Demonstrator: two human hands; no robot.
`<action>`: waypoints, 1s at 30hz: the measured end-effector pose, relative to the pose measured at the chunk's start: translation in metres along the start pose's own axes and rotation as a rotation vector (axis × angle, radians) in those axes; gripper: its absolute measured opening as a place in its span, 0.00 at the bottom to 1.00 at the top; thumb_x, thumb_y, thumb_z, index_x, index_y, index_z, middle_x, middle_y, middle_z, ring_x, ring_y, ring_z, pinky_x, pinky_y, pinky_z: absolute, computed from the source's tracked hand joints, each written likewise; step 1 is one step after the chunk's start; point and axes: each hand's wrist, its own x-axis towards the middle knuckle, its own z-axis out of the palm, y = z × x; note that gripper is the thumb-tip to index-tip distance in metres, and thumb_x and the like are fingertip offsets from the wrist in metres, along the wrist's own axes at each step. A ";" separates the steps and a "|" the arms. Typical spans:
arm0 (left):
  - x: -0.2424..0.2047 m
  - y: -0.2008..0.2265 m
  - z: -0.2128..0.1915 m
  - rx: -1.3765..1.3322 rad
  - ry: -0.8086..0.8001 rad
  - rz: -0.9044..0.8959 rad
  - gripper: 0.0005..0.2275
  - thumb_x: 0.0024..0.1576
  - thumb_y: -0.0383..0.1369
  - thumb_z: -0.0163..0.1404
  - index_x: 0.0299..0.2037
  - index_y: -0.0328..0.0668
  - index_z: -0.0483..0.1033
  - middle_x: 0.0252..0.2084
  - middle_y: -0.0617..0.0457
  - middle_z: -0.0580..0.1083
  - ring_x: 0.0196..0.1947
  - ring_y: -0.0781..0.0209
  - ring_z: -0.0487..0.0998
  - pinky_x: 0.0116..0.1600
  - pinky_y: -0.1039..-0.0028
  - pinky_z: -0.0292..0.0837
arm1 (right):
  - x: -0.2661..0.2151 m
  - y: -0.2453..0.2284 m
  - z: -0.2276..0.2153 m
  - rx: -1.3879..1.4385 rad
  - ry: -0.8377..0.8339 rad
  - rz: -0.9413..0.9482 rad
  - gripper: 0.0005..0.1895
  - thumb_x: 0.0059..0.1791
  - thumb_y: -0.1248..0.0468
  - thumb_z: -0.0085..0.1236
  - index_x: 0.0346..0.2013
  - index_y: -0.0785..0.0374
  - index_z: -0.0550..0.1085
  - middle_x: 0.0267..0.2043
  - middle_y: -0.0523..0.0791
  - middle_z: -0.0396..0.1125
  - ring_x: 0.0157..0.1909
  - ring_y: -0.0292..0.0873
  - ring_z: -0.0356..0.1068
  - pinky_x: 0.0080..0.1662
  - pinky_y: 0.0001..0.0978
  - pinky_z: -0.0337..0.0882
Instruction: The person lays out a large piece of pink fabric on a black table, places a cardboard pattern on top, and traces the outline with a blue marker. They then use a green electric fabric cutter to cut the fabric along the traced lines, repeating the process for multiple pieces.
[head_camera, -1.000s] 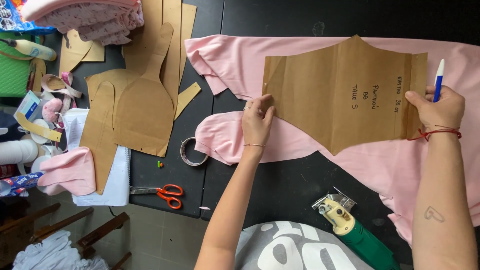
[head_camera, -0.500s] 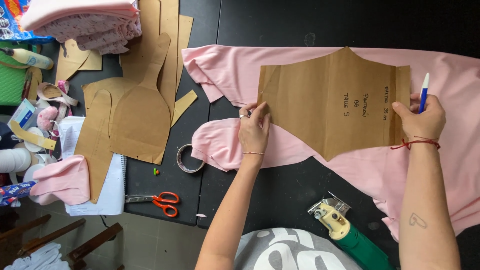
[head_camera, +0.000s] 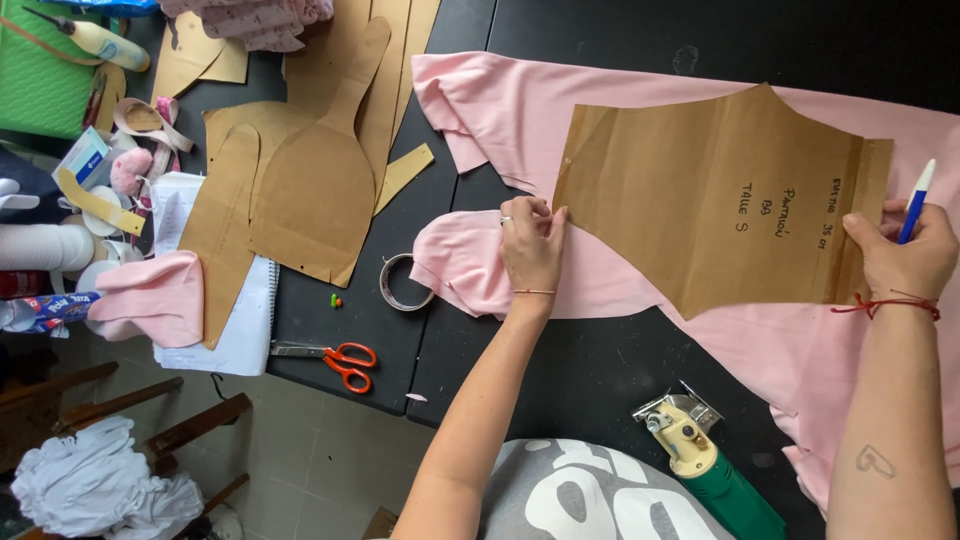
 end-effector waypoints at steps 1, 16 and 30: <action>0.002 -0.003 0.001 -0.037 0.021 0.005 0.12 0.44 0.29 0.53 0.27 0.42 0.58 0.30 0.53 0.61 0.21 0.66 0.70 0.26 0.78 0.69 | 0.001 0.001 -0.001 0.013 0.004 0.004 0.15 0.46 0.64 0.66 0.40 0.58 0.67 0.29 0.38 0.60 0.30 0.32 0.58 0.34 0.24 0.64; 0.006 0.001 0.002 0.111 -0.042 -0.096 0.15 0.41 0.32 0.54 0.28 0.46 0.57 0.24 0.59 0.64 0.31 0.63 0.68 0.27 0.65 0.63 | 0.010 0.020 0.003 0.081 0.018 0.013 0.14 0.45 0.66 0.66 0.38 0.57 0.68 0.29 0.37 0.60 0.30 0.30 0.59 0.34 0.21 0.66; -0.018 0.027 0.042 0.517 -0.120 0.574 0.09 0.49 0.27 0.42 0.38 0.53 0.66 0.45 0.58 0.63 0.43 0.62 0.65 0.47 0.62 0.57 | 0.004 0.003 -0.001 0.095 0.009 0.041 0.13 0.44 0.67 0.63 0.37 0.57 0.67 0.27 0.36 0.60 0.30 0.29 0.58 0.35 0.22 0.65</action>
